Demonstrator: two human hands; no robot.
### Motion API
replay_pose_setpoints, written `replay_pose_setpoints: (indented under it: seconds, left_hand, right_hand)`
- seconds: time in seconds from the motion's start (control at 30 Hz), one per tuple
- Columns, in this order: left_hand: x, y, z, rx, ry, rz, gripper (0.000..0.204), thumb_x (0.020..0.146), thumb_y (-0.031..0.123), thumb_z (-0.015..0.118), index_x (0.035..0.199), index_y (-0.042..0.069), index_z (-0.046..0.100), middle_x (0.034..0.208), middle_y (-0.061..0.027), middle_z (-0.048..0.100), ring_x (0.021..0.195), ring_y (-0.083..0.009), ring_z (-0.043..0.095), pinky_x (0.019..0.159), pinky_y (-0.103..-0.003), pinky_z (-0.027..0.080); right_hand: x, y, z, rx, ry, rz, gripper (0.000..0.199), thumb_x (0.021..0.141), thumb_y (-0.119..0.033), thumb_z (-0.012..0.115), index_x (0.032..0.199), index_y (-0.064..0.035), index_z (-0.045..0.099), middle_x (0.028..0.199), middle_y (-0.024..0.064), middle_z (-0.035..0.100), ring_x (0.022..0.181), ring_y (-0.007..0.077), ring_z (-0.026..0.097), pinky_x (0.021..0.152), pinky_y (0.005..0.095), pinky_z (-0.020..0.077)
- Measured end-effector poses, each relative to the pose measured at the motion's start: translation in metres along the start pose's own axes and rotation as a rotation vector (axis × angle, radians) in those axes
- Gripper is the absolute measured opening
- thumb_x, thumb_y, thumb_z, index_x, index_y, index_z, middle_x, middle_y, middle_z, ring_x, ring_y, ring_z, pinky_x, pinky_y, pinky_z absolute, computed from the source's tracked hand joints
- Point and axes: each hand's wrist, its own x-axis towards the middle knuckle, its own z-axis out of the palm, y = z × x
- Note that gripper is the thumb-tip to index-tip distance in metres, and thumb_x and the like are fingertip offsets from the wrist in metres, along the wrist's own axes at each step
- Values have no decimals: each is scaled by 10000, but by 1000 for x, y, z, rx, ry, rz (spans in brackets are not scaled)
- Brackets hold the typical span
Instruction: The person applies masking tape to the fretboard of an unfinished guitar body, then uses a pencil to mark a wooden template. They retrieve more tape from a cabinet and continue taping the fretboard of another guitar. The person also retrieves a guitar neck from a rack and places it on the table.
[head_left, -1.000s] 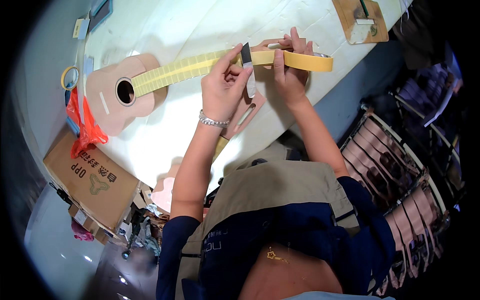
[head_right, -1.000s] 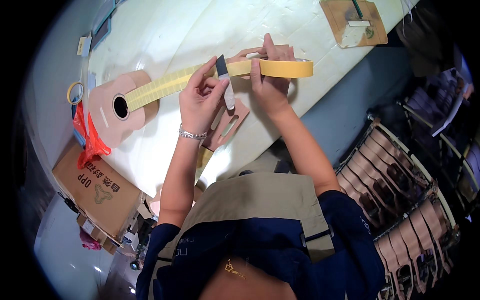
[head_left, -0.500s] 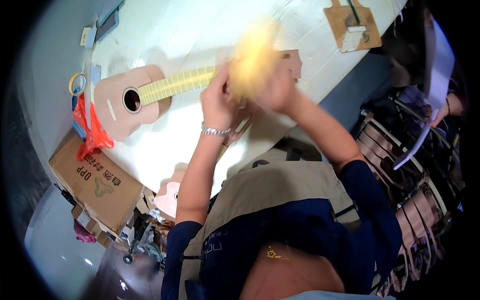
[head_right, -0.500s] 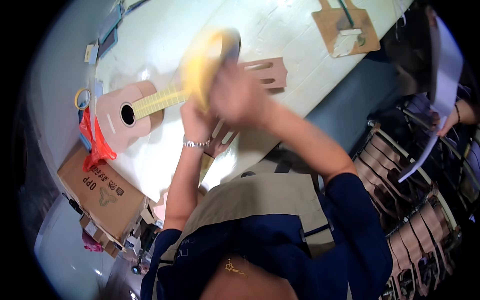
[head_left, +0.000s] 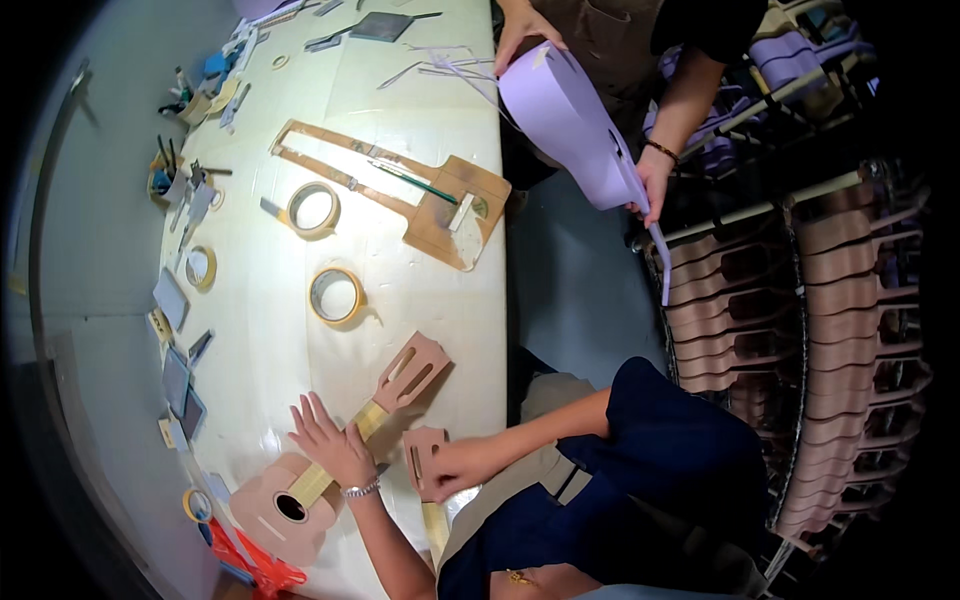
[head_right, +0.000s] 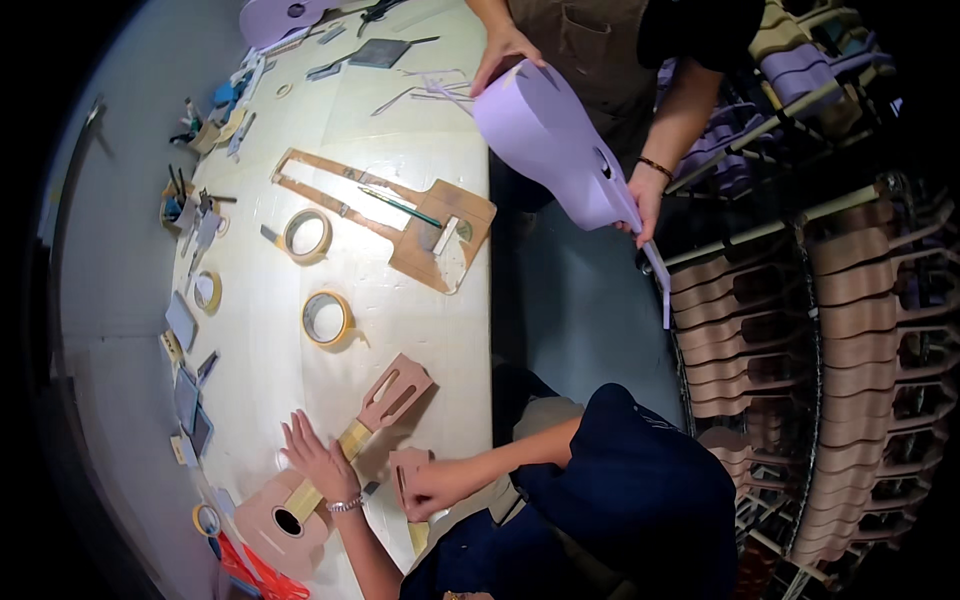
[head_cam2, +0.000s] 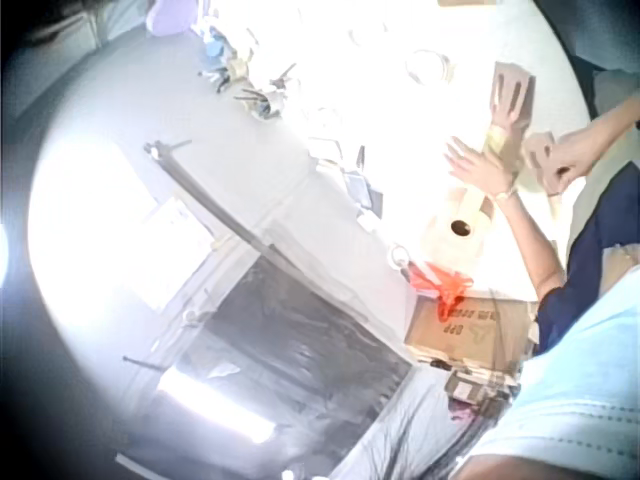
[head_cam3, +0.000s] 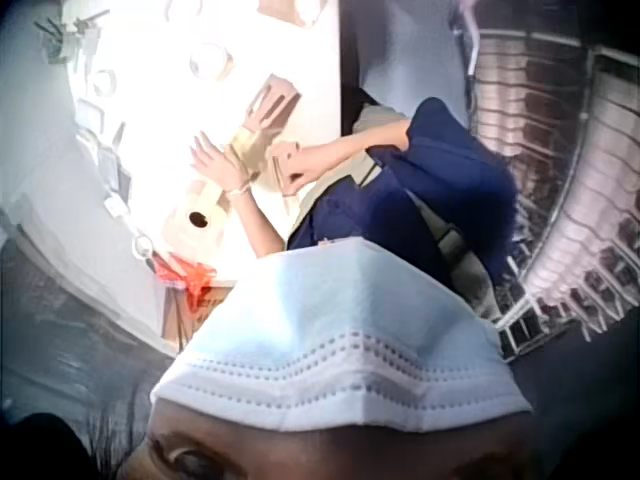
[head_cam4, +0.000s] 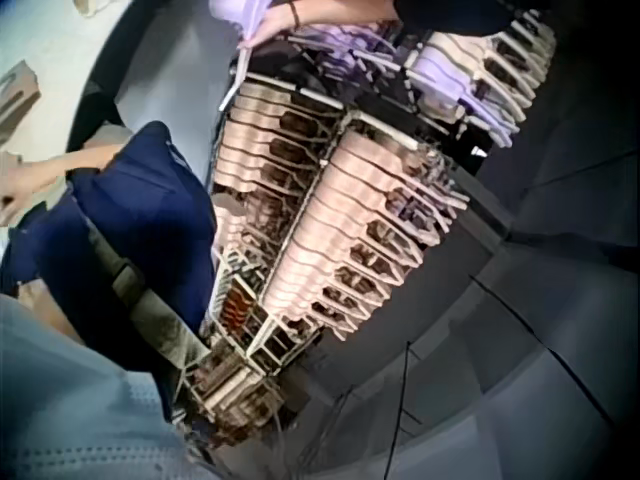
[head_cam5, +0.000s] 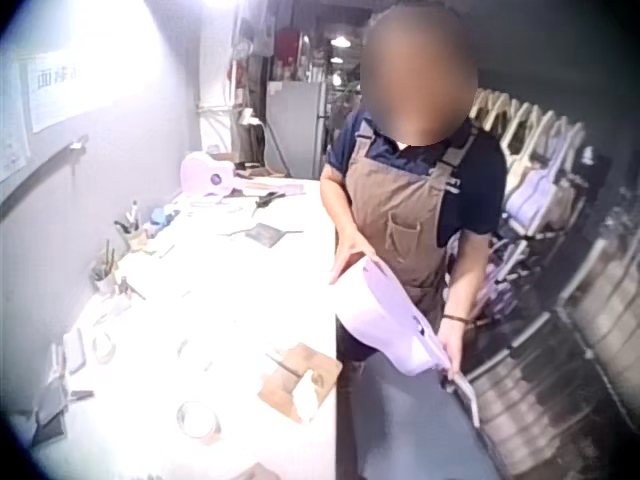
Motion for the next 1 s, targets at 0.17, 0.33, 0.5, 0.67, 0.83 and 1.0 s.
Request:
replay_pose_setpoints:
  seconds: [0.17,0.33,0.5,0.67,0.83,1.0]
  left_hand:
    - [8,-2,10,-178,-219,-30,613,867,357,397,1388,55,282,1356,-168,380,1305,-346,262,1078,-498,148]
    - [1,-36,-42,-891,-347,-320,782,751,297,633,1398,61,263,1306,-166,431,1250,-263,357,1023,-452,291]
    - [-9,-110,-26,-587,-992,-368,524,600,174,823,1035,12,579,882,-49,639,866,-138,584,778,-270,461]
    - [-7,-177,-102,-681,-687,-422,332,642,62,777,923,45,599,831,6,619,771,-93,573,701,-274,481]
    - [-85,-242,-240,-967,-70,-450,329,749,-29,655,1056,44,561,933,-32,618,832,-107,598,756,-269,503]
    - [-164,-179,-261,-954,722,-386,257,842,29,587,1082,-13,506,869,-94,626,753,-170,627,703,-272,502]
  right_hand:
    - [-1,46,32,347,-370,543,226,822,-285,653,872,-67,620,783,39,628,712,160,585,669,305,463]
    - [14,59,66,846,-245,631,218,821,-276,660,924,-90,615,844,11,626,755,136,577,716,291,461]
    - [30,66,85,1172,-189,642,228,819,-267,666,977,-112,609,905,-17,625,798,112,570,763,276,459]
    - [28,72,72,985,50,217,355,832,-203,644,1146,-62,556,1118,40,584,1043,136,526,916,311,419]
    - [-2,-37,21,862,532,-358,362,859,-264,416,1077,8,515,1134,157,551,1096,261,497,1042,387,282]
    - [-35,-167,-9,764,494,-970,427,886,-431,459,1112,-68,453,791,16,387,611,99,352,564,249,308]
